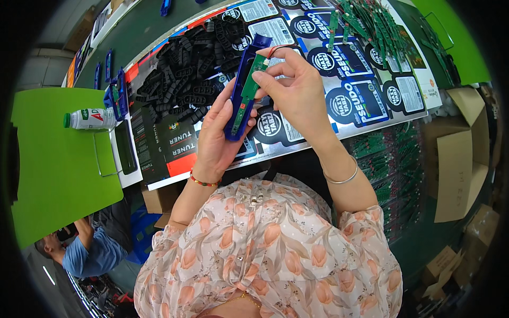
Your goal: The person assembles small electronic components by attaching green circuit boards into blue and black plastic housings by hand.
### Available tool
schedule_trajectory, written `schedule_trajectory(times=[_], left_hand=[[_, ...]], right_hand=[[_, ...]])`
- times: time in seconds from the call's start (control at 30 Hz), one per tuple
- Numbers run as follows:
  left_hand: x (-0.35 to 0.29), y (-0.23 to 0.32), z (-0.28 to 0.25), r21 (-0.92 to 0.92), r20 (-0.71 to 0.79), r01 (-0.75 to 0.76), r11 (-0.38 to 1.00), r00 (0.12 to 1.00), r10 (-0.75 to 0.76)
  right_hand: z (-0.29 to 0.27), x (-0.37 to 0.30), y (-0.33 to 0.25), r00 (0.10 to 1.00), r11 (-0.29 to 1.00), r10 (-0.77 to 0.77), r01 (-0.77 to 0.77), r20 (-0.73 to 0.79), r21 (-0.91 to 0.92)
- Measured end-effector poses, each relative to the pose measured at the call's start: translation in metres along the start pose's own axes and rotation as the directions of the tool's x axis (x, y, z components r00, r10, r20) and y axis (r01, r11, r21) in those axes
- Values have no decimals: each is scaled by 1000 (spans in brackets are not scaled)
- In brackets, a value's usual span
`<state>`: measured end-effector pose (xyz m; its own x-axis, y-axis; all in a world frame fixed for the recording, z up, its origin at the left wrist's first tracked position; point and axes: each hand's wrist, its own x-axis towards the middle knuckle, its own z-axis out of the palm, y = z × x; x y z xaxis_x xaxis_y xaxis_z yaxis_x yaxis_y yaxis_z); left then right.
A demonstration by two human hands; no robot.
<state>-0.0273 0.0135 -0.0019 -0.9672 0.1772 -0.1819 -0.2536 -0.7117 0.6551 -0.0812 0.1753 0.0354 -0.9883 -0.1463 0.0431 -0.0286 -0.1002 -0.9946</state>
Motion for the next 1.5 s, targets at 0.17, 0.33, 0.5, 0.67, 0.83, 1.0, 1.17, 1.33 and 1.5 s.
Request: schedule_trajectory(times=[0.17,0.33,0.5,0.67,0.83,1.0,1.17,1.33,1.5], left_hand=[[-2,1,2,85,20,-3,996,1000,1],[-1,0,5,143,57,-45,989,998,37],[-2,-2,2,187,57,-51,981,998,41],[0,5,7,364,22,-73,928,997,70],[8,15,5,597,-73,-19,802,994,77],[24,47,8,602,-69,-25,798,994,84],[116,139,-34,801,-110,-126,585,930,352],[245,235,-165,955,-279,102,280,633,722],[313,239,-163,905,-320,416,85,538,779]], right_hand=[[-6,6,18,940,858,-340,316,15,-405],[8,2,8,959,963,-224,190,-175,-191],[2,5,2,997,990,60,-53,-51,129],[9,7,12,994,990,97,-91,-46,111],[19,7,11,998,996,61,-59,-24,68],[24,10,12,1000,997,25,-25,-6,78],[8,6,9,997,998,60,-61,45,27],[-8,4,19,993,993,102,-99,54,-57],[-29,1,21,992,954,123,-118,-2,-275]])
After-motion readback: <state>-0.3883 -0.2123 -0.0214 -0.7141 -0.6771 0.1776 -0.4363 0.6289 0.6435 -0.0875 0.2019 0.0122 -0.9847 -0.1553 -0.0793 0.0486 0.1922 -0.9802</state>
